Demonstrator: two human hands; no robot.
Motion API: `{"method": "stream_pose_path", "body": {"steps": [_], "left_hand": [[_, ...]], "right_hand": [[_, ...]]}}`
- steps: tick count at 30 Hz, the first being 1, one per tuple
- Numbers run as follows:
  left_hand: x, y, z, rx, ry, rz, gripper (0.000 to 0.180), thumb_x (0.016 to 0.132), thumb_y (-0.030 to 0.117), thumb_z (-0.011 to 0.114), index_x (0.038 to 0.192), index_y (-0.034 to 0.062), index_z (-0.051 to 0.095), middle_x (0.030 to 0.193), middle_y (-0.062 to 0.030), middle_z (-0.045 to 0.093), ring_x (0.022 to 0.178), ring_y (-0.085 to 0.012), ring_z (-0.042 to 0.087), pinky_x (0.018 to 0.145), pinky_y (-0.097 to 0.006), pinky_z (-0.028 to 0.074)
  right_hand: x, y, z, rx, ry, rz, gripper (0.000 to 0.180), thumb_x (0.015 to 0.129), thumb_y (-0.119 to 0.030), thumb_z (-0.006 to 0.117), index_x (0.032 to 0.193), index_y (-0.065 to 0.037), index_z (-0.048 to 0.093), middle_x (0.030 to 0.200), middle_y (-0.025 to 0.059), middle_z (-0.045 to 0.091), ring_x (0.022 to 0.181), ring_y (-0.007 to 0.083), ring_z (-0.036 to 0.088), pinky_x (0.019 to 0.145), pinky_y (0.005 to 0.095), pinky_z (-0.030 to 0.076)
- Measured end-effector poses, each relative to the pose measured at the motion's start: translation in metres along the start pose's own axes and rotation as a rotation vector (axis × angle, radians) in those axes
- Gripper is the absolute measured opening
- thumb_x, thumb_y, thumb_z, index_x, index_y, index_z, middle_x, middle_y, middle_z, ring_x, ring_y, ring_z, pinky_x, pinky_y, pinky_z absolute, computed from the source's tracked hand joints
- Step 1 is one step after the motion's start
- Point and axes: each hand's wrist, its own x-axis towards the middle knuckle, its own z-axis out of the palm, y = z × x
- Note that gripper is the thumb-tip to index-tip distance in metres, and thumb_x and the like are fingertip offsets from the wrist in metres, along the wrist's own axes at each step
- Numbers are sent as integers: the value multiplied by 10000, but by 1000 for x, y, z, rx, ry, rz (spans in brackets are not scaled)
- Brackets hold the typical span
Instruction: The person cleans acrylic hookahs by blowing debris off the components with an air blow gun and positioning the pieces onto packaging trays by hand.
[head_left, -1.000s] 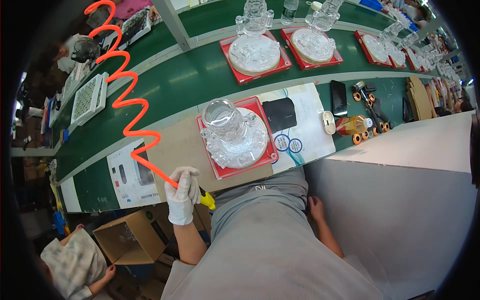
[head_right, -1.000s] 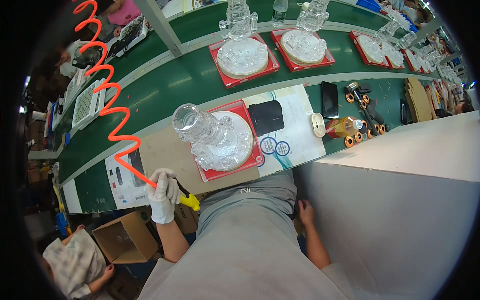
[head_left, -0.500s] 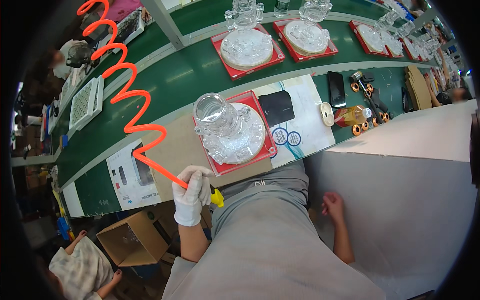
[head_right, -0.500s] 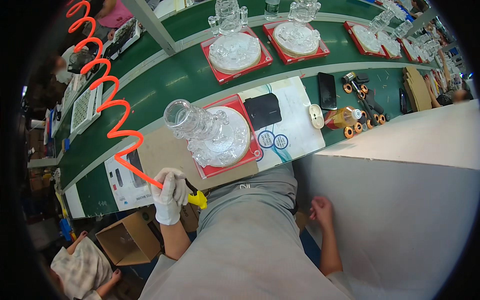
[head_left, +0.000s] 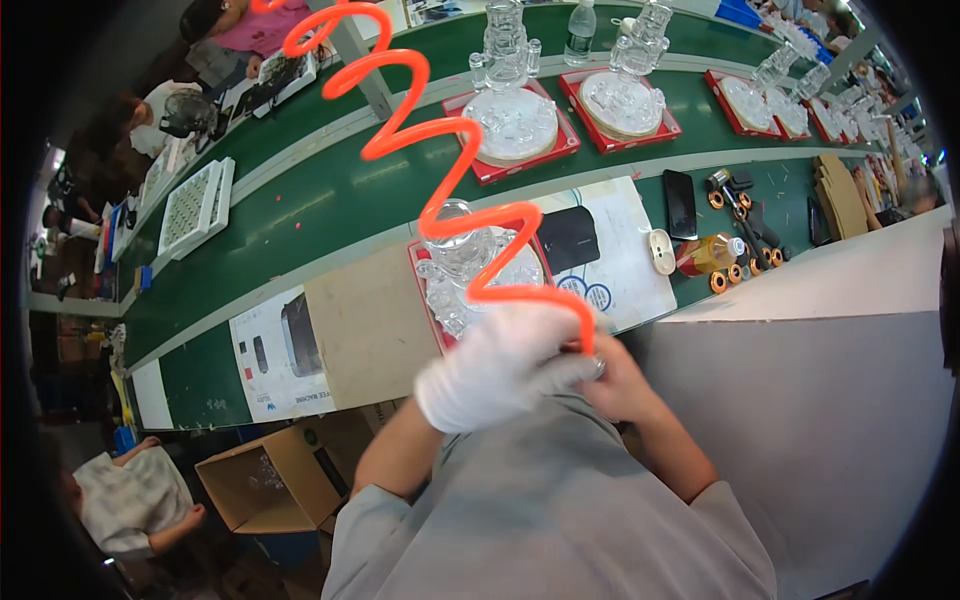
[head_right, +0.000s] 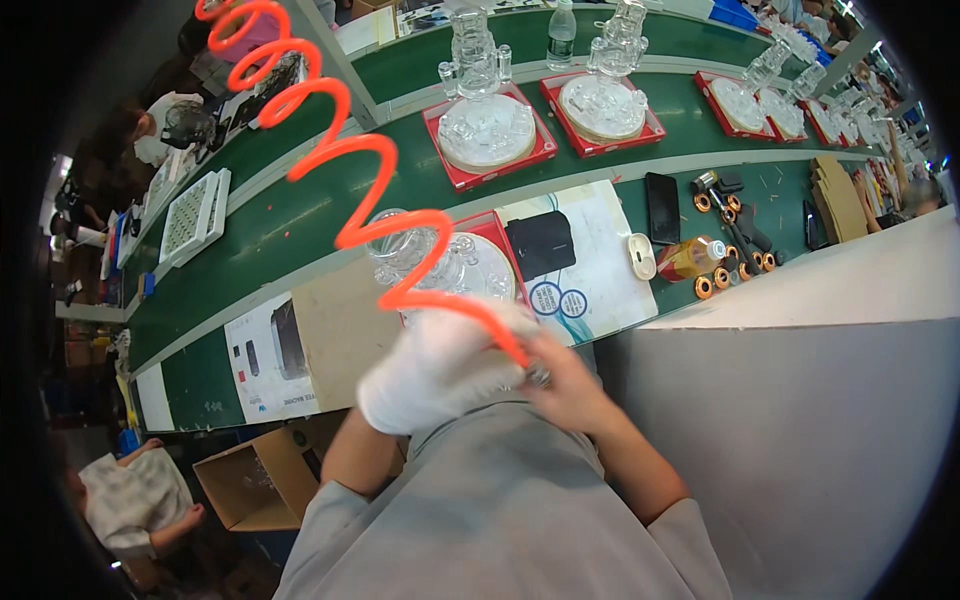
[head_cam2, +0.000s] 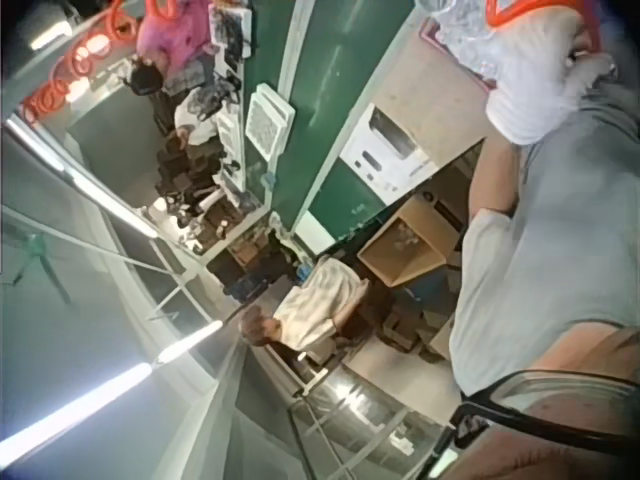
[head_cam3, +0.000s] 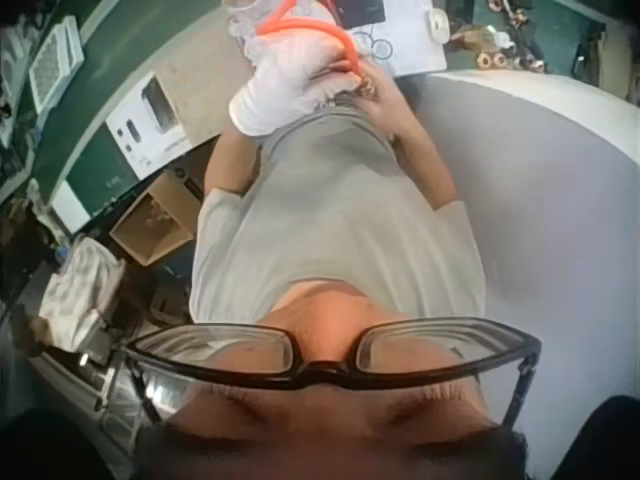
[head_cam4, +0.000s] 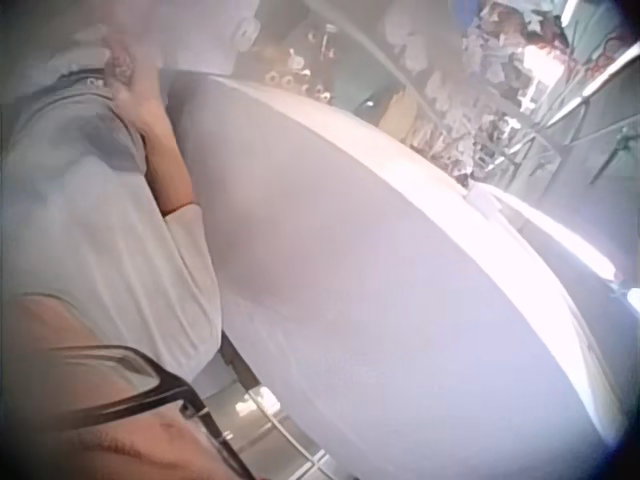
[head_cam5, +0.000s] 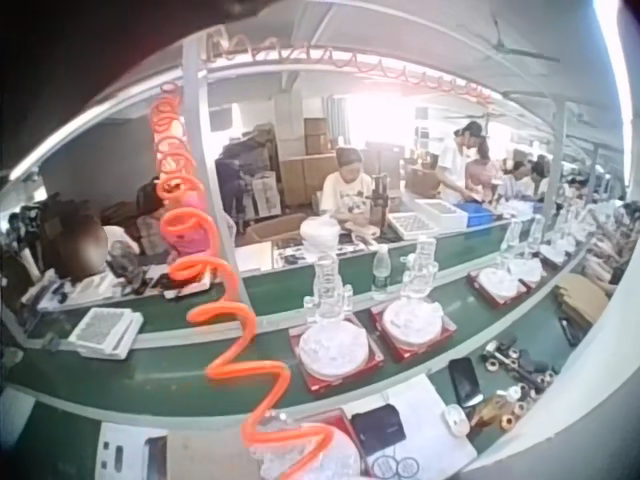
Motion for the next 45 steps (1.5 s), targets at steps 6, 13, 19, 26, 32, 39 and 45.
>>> {"method": "stream_pose_path", "body": {"steps": [6,13,19,26,32,39,45], "left_hand": [[25,-28,-24,661,251,158,322,721,112,721,1027,74,628,982,-103,642,920,-296,633,775,-398,501],[32,-43,-47,908,250,62,186,702,132,725,874,110,659,819,-43,657,840,-253,635,766,-403,481],[26,-58,-37,703,546,-40,205,693,74,750,877,93,661,804,-58,644,764,-258,630,674,-343,514],[23,-72,-12,-71,904,-213,441,679,-53,757,1065,37,562,862,-62,635,784,-128,619,725,-263,506],[29,-78,-6,-74,1006,-100,586,650,-96,741,1160,7,470,869,-70,617,793,-127,615,741,-267,508],[31,-74,-5,-67,1034,-107,555,664,-105,726,1140,14,468,870,-69,615,809,-121,616,758,-253,502],[29,-67,-13,-188,961,-200,434,698,-95,723,1083,15,557,854,-39,622,796,-87,597,735,-245,495]], "right_hand": [[56,82,-39,-419,482,159,220,818,-65,617,1032,-14,618,1131,167,524,996,335,572,853,373,469],[146,128,6,-581,488,394,342,809,-225,674,1109,-85,588,1186,151,501,1043,348,549,856,484,431],[174,154,55,-812,546,315,667,710,-199,745,1299,-96,448,1313,144,411,1212,344,402,962,480,315],[173,164,54,-838,475,368,737,682,-183,788,1322,-112,430,1332,126,397,1227,333,379,964,476,299],[175,159,55,-862,431,414,775,670,-143,807,1340,-158,418,1331,96,400,1224,319,378,958,475,307],[171,162,54,-878,440,408,733,687,-145,790,1327,-184,435,1323,85,404,1221,316,386,963,480,311],[173,160,54,-906,454,395,721,698,-124,767,1331,-170,425,1351,107,389,1233,321,382,982,475,311]]}}
